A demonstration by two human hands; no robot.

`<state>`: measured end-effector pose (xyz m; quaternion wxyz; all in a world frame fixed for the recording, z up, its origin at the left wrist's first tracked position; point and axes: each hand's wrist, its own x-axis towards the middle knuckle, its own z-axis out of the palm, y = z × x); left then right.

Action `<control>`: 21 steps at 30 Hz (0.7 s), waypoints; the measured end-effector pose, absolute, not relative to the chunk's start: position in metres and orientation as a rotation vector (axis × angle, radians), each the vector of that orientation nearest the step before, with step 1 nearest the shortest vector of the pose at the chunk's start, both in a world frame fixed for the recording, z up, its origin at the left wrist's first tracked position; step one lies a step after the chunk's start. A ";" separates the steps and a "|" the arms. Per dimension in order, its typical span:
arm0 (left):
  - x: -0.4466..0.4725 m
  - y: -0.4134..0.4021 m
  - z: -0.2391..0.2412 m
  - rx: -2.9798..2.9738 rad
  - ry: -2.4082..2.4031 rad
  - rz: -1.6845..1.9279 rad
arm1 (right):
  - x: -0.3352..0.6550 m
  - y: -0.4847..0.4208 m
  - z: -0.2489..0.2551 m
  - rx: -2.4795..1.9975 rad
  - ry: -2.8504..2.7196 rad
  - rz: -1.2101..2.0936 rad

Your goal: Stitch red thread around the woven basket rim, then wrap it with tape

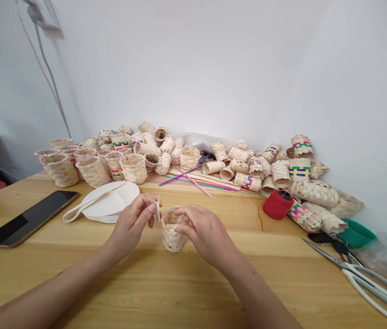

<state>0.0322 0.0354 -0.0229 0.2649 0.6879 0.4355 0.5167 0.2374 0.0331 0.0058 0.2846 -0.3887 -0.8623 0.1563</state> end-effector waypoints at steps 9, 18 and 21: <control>0.033 0.032 -0.008 1.531 1.087 1.486 | 0.241 0.037 0.002 -1.035 -2.344 0.137; 0.025 0.008 -0.018 1.285 0.971 1.628 | 0.235 0.030 0.005 -0.999 -2.266 0.120; 0.021 0.004 -0.024 1.352 0.956 1.655 | 0.234 0.030 0.004 -1.010 -2.256 0.140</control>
